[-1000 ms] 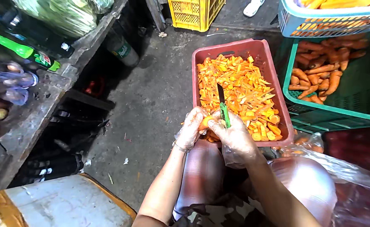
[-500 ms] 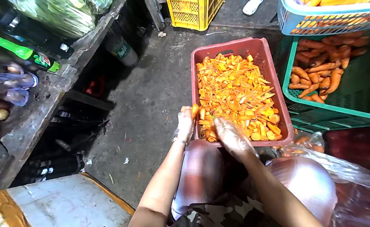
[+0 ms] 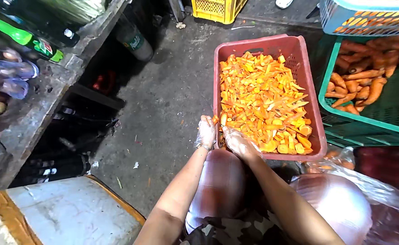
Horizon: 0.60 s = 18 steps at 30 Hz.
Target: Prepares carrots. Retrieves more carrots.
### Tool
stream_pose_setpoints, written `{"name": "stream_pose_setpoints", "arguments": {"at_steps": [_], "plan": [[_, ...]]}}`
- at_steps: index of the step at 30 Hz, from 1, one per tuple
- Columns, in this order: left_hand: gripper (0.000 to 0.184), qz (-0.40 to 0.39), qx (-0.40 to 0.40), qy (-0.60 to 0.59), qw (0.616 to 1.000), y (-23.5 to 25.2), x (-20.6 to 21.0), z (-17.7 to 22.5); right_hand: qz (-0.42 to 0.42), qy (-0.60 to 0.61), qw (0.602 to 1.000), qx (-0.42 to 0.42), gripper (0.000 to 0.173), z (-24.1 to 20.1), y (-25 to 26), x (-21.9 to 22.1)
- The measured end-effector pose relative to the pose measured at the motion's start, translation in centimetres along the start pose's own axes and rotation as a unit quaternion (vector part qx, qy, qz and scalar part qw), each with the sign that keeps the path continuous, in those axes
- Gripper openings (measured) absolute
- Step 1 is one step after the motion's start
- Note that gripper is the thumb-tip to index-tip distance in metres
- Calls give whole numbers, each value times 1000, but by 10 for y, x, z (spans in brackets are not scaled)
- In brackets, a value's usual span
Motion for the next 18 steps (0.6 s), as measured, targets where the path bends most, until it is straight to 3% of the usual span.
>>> {"name": "stream_pose_setpoints", "arguments": {"at_steps": [7,10,12,14,16,18], "plan": [[39,-14,19,-3,1000,3,4,-4,-48,-55,997,33,55,3,7,7],[41,-13,22,-29,999,1,-4,-6,-35,70,996,53,62,10,7,3],[40,-15,29,-125,992,-6,-23,11,17,163,985,48,57,8,1,-18],[38,-39,29,-273,961,-19,-36,27,85,240,966,37,50,7,-15,-45],[34,-88,40,-412,906,-31,-45,48,133,306,942,29,36,-4,-40,-76],[30,-130,89,-474,866,-44,-51,68,156,344,926,-9,26,-21,-66,-103]]}}
Point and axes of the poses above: each hand's wrist, its own y-axis towards the middle knuckle, its own x-axis out of the palm, z = x × y, the point moved 6 cm from there along y, towards the middle knuckle, and after that the axes turned 15 degrees about z, right-handed, at the moved point
